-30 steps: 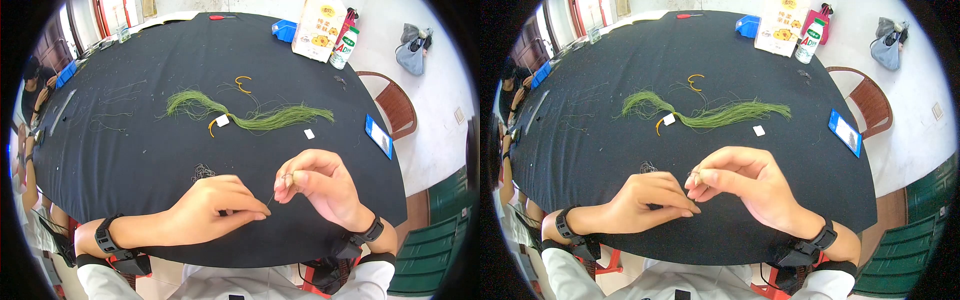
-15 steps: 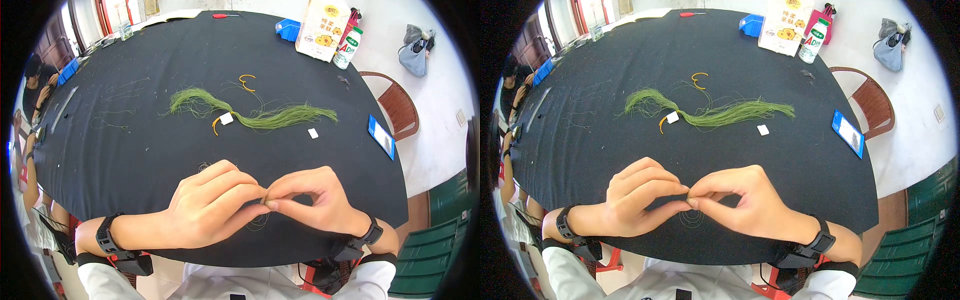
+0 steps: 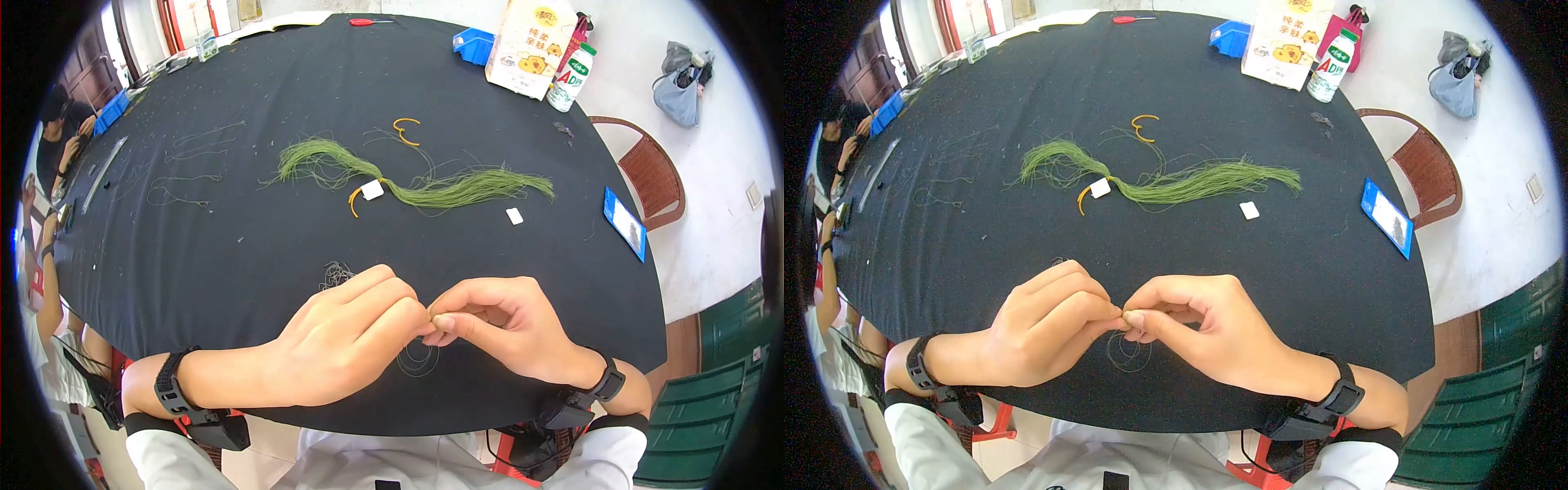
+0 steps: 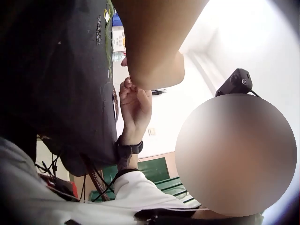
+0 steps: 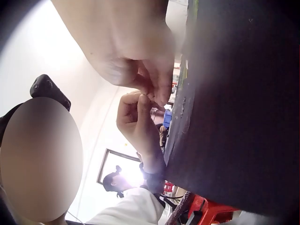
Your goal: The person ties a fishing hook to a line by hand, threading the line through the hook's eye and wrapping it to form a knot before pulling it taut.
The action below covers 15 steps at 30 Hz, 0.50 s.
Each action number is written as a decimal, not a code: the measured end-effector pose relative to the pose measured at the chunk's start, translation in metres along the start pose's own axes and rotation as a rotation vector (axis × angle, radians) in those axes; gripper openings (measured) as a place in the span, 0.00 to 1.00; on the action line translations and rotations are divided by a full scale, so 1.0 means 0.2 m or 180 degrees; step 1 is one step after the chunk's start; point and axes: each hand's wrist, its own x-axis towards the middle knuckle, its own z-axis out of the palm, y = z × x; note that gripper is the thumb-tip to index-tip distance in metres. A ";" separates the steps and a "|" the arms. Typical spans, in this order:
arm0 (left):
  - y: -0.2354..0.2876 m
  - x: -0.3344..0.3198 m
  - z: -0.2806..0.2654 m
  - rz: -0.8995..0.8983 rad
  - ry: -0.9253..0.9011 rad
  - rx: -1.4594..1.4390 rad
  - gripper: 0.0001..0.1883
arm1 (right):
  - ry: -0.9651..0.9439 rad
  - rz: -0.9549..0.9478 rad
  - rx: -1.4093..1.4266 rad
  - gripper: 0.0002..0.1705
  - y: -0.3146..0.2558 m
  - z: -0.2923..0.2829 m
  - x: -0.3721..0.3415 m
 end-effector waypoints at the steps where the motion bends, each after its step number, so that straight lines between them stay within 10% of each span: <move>1: 0.00 0.00 0.00 -0.0014 -0.0026 0.0010 0.11 | 0.0016 -0.0025 -0.0126 0.08 0.00 0.00 0.00; 15: -0.02 0.00 0.02 -0.0663 -0.0261 -0.0512 0.08 | 0.0221 -0.1400 -0.1937 0.05 0.02 -0.05 0.04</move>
